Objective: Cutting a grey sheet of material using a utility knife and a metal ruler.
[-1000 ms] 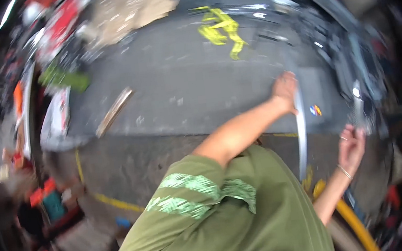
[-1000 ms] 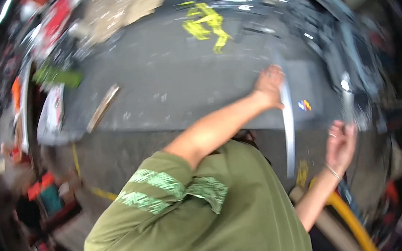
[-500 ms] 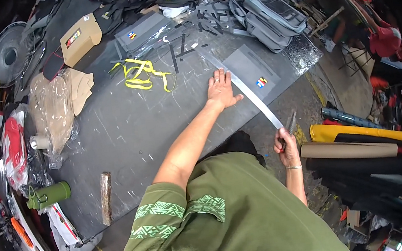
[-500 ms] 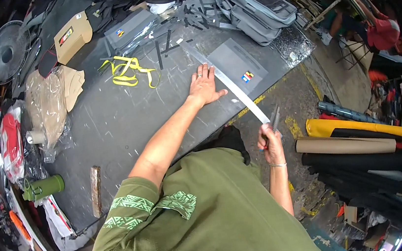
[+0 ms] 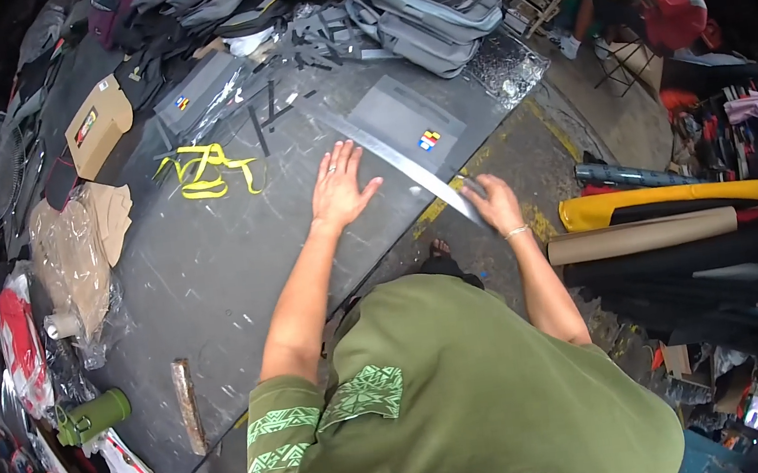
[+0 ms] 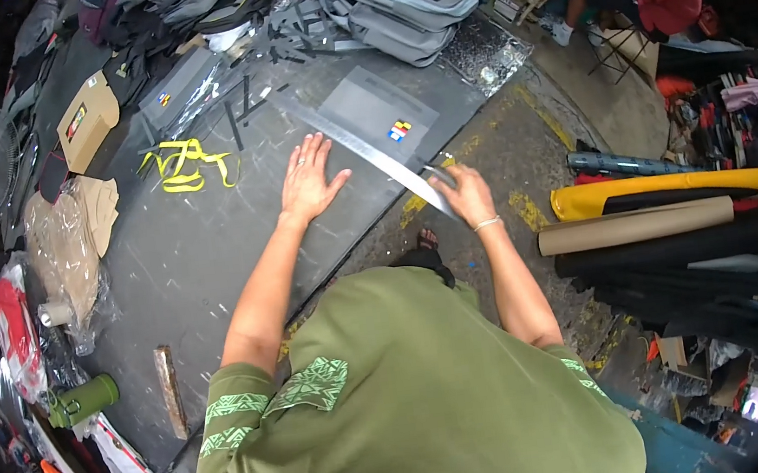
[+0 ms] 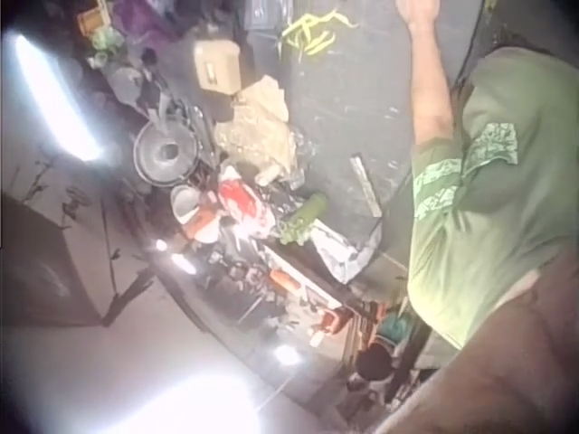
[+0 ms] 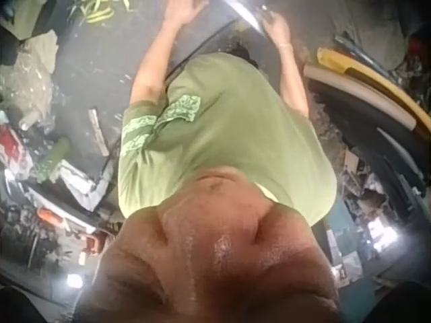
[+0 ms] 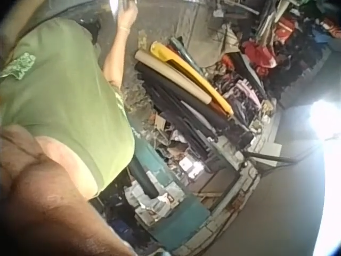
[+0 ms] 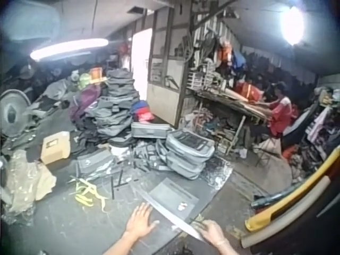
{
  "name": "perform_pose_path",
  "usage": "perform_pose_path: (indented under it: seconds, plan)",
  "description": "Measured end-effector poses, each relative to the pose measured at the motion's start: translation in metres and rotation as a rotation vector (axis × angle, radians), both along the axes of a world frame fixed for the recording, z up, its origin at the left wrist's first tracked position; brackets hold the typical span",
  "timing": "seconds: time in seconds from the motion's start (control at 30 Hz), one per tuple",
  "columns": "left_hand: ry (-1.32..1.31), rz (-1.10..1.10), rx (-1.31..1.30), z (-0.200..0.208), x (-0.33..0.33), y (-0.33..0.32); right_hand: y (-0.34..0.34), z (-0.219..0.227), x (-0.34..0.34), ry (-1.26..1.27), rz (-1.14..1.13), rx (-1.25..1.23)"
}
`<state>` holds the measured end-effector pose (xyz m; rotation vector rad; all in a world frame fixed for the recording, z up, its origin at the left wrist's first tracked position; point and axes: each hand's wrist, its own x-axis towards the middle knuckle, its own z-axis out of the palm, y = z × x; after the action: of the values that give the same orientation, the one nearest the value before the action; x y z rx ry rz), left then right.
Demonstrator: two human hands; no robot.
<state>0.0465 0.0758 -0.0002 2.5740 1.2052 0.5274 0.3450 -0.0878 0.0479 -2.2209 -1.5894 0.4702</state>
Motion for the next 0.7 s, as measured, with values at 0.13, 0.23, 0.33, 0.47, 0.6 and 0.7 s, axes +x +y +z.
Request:
perform_pose_path:
  seconds: [0.13, 0.23, 0.33, 0.47, 0.6, 0.7]
  plan:
    - [0.033, 0.016, 0.001, 0.004, 0.000, -0.007, 0.015, -0.018, 0.005, 0.235, 0.131, -0.227]
    - [0.076, 0.049, -0.013, 0.010, 0.005, -0.014, 0.013, -0.058, 0.011, 0.492, 0.110, -0.143]
    - [0.093, 0.150, -0.041, 0.013, 0.021, -0.032, 0.007, -0.038, 0.021, 0.436, 0.083, -0.086]
    - [0.123, 0.344, -0.065, 0.027, 0.052, -0.074, 0.004, -0.027, 0.079, 0.460, 0.169, -0.126]
    - [0.200, 0.448, 0.049, 0.040, 0.099, -0.109, 0.000, -0.036, 0.128, 0.388, 0.319, -0.046]
    - [0.203, 0.494, 0.053, 0.044, 0.119, -0.114, 0.001, -0.053, 0.146, 0.429, 0.353, -0.022]
